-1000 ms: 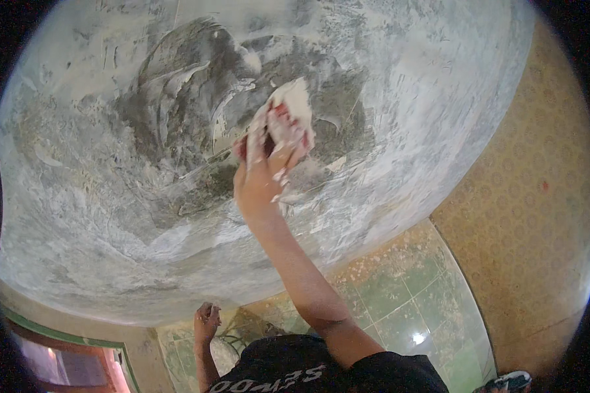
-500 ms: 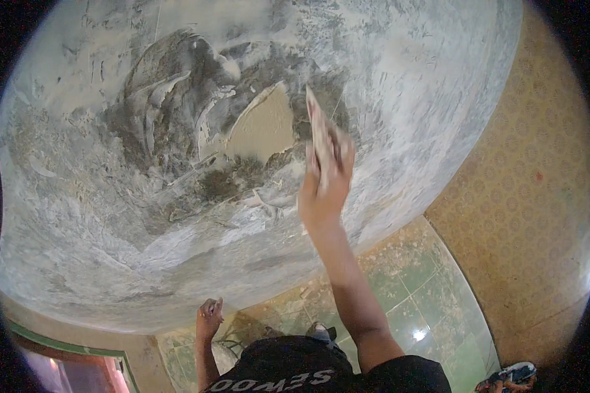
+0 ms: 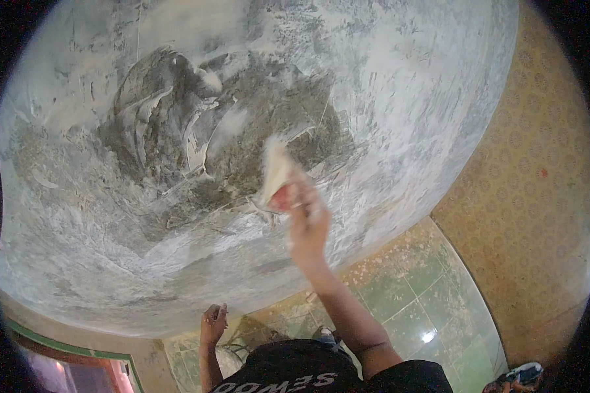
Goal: The person applies wall putty to a damaged wall using a putty knife and a scraper.
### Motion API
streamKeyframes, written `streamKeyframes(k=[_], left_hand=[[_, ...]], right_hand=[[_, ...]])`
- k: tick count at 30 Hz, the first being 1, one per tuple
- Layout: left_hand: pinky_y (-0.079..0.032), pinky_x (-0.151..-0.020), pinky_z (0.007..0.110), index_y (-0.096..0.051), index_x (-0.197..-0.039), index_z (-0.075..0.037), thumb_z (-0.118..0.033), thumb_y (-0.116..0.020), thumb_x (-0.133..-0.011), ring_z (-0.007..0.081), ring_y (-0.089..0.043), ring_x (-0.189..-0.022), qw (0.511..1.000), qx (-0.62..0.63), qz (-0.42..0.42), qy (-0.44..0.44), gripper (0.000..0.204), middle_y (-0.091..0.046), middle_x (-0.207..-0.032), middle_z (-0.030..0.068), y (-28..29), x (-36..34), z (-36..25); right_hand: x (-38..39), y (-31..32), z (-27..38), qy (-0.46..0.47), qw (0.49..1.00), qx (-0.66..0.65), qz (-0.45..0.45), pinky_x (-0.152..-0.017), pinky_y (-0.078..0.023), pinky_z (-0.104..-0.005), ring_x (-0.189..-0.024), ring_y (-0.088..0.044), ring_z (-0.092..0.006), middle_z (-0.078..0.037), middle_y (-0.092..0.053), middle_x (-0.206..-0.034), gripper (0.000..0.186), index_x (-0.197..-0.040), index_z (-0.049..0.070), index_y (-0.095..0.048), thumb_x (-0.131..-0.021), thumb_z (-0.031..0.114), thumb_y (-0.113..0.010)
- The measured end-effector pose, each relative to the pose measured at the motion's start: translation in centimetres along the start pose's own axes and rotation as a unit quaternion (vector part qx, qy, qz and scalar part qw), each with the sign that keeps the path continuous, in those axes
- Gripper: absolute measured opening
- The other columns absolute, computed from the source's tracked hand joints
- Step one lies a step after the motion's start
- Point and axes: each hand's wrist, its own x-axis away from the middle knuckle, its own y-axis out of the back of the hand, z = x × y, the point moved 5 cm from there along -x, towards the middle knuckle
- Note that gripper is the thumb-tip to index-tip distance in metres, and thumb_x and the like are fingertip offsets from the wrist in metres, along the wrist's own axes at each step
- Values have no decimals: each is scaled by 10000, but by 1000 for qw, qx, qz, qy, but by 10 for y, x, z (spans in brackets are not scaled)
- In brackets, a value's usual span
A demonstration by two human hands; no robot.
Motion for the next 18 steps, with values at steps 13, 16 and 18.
streamKeyframes(k=[13,16,18], left_hand=[[-447,-533,312,-587,-818,14,-200,-592,-955,135,-548,-553,999,20,-14,28,255,-570,-627,77,-17,14,8],[-442,-540,312,-584,-814,21,-198,-596,-949,139,-540,-555,999,9,9,34,258,-577,-630,78,-23,10,-11],[-438,-541,312,-585,-820,21,-201,-596,-949,138,-537,-557,1000,6,-10,25,257,-573,-628,73,-27,10,-19]], right_hand=[[-2,-33,-12,407,829,382,-31,-1018,-469,-461,-1208,-521,-346,-92,-541,-1303,491,-1278,146,-638,-837,-54,-559],[16,-24,-24,385,853,344,80,-914,-539,-422,-1143,-573,-303,-104,-551,-1288,501,-1286,154,-625,-845,-63,-529],[-4,0,-29,202,974,4,106,-801,-572,-353,-1058,-606,-273,-105,-563,-1279,530,-1308,170,-603,-854,-78,-486]])
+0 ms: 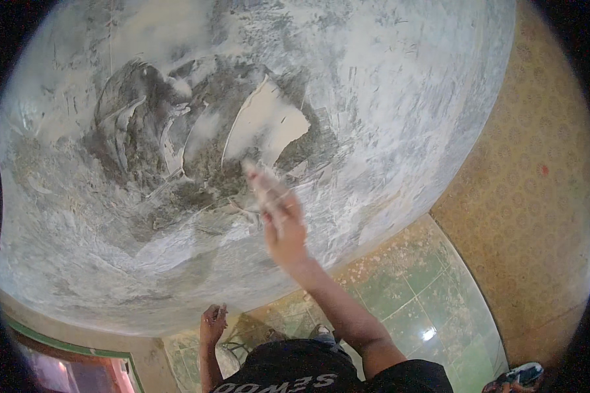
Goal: The person applies wall putty to a damaged wall using a putty knife and a scraper.
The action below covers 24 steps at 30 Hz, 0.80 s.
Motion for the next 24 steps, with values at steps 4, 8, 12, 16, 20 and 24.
streamKeyframes(k=[4,8,12,16,20,24], left_hand=[[-445,-551,313,-589,-844,28,-210,-592,-952,136,-544,-574,1000,1,-2,-14,262,-573,-639,75,-3,1,14],[-456,-545,322,-593,-853,31,-204,-594,-949,143,-563,-574,999,25,-18,-21,254,-576,-646,86,-7,10,11],[-453,-530,319,-593,-850,28,-209,-596,-950,145,-568,-557,999,26,-32,17,257,-572,-640,85,-8,25,21],[-449,-526,306,-596,-847,21,-221,-596,-956,139,-563,-543,999,17,-25,16,265,-576,-638,72,-13,29,20],[-453,-530,308,-598,-844,17,-228,-594,-958,137,-561,-537,999,33,-27,13,271,-588,-645,71,-19,30,5],[-458,-539,311,-599,-845,16,-245,-597,-956,138,-563,-543,998,30,-51,21,285,-600,-658,75,-26,30,9]], right_hand=[[-78,57,48,67,954,270,-112,-971,-472,-426,-1162,-576,-316,-192,-574,-1292,346,-1226,8,-610,-896,41,-511],[-97,39,47,136,877,460,-27,-971,-470,-417,-1200,-541,-344,-152,-578,-1299,353,-1221,21,-623,-873,30,-565],[-39,18,22,230,877,420,28,-944,-528,-382,-1153,-584,-286,-75,-584,-1312,589,-1369,189,-550,-813,6,-618],[-21,40,11,72,957,253,126,-818,-574,-327,-1020,-651,-219,-88,-646,-1219,465,-1281,141,-613,-859,-46,-563],[-72,86,33,-177,978,103,30,-728,-555,-255,-951,-674,-167,-90,-666,-1193,348,-1173,85,-673,-878,-63,-565],[-136,82,97,221,928,299,38,-884,-530,-324,-1073,-638,-216,-97,-667,-1174,387,-1192,114,-673,-839,-37,-627]])
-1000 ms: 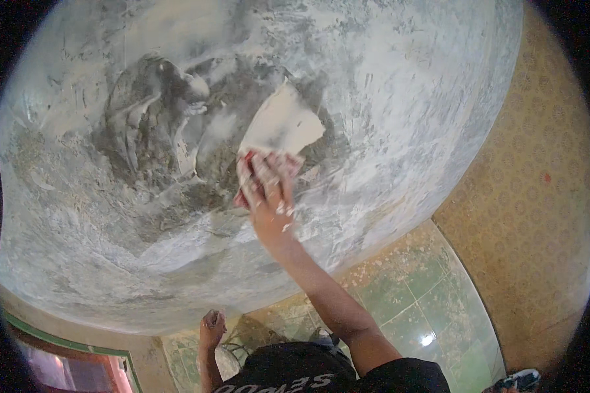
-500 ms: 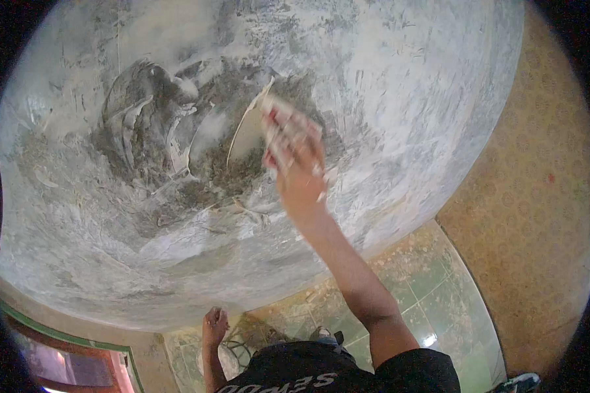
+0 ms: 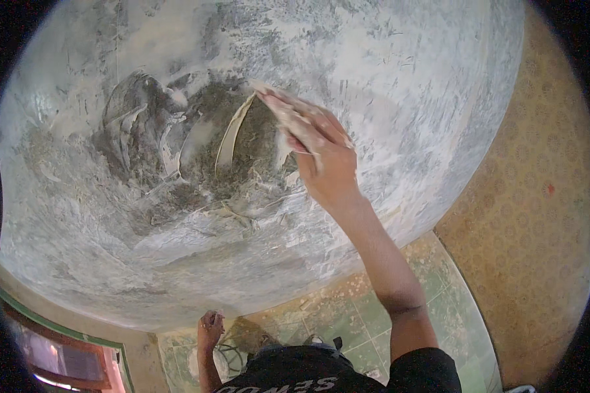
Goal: The person applies wall putty to a damaged wall using a putty knife and a scraper.
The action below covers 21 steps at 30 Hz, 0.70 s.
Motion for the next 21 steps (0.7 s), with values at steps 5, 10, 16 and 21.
streamKeyframes(k=[5,10,16,21], left_hand=[[-462,-544,323,-598,-828,17,-249,-601,-950,166,-571,-539,1000,-11,-6,-14,293,-604,-654,96,-8,3,10],[-471,-497,295,-628,-843,-9,-285,-566,-977,123,-562,-512,999,-49,-21,-1,313,-567,-612,46,-13,12,17],[-446,-552,346,-602,-808,27,-256,-603,-956,182,-550,-560,998,-34,-39,23,320,-603,-638,130,-12,17,9],[-444,-560,341,-602,-818,31,-258,-600,-959,174,-546,-567,997,-34,-54,35,322,-603,-651,124,-17,23,-8]], right_hand=[[-3,-37,-17,191,966,169,50,-1031,-481,-392,-1231,-535,-241,-12,-538,-1351,487,-1231,226,-648,-772,76,-711],[100,-63,-23,241,956,134,99,-1065,-477,-391,-1329,-462,-210,23,-484,-1436,665,-1354,269,-545,-736,147,-758],[19,-45,-21,235,957,165,47,-1037,-502,-380,-1309,-479,-239,4,-510,-1409,649,-1330,249,-574,-718,170,-773],[12,-56,-39,218,956,198,16,-1072,-474,-397,-1334,-450,-249,-15,-493,-1424,665,-1348,228,-555,-722,178,-773]])
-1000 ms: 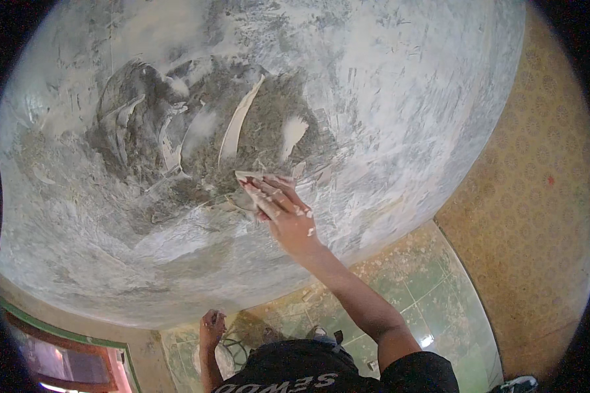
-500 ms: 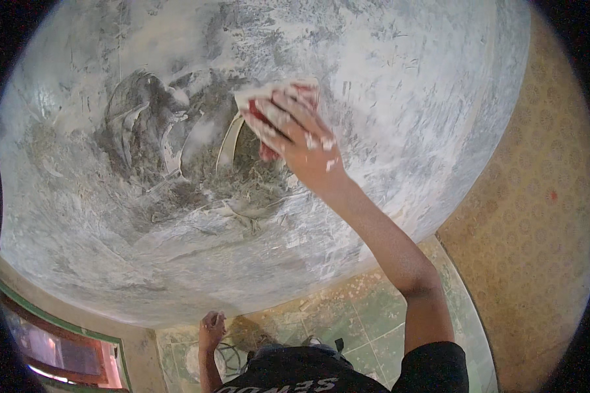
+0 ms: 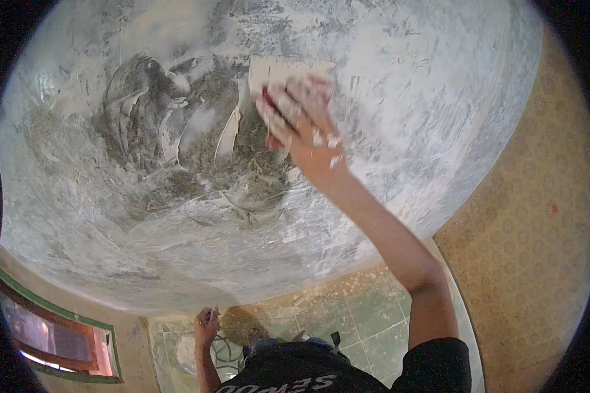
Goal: The person applies wall putty to a damaged wall using a putty knife and a scraper.
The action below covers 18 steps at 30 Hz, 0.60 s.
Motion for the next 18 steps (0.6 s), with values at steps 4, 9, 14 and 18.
streamKeyframes(k=[4,9,14,18], left_hand=[[-446,-568,337,-600,-819,30,-262,-598,-961,169,-547,-577,1000,-2,1,3,324,-583,-643,115,-2,9,27],[-446,-553,331,-603,-821,25,-257,-588,-965,175,-563,-579,1000,3,-8,-1,317,-573,-636,109,6,17,23],[-442,-537,315,-601,-828,20,-247,-583,-968,155,-563,-564,1000,-28,-6,-6,302,-570,-631,86,9,16,3],[-443,-541,314,-579,-806,20,-251,-590,-968,145,-549,-557,1000,9,11,16,315,-563,-637,83,2,16,-6]], right_hand=[[105,-15,68,14,991,-78,104,-1127,-410,-414,-1367,-408,-241,-19,-429,-1478,667,-1364,216,-537,-737,172,-760],[90,11,62,-1,984,-140,111,-1124,-412,-387,-1367,-411,-213,-6,-440,-1470,676,-1379,202,-518,-750,103,-745],[-38,40,-31,-29,999,31,1,-1125,-401,-379,-1320,-468,-208,-3,-496,-1427,723,-1386,191,-514,-719,75,-766],[-7,11,-25,0,999,10,32,-1158,-346,-424,-1348,-432,-198,-21,-478,-1438,765,-1422,200,-457,-731,96,-767]])
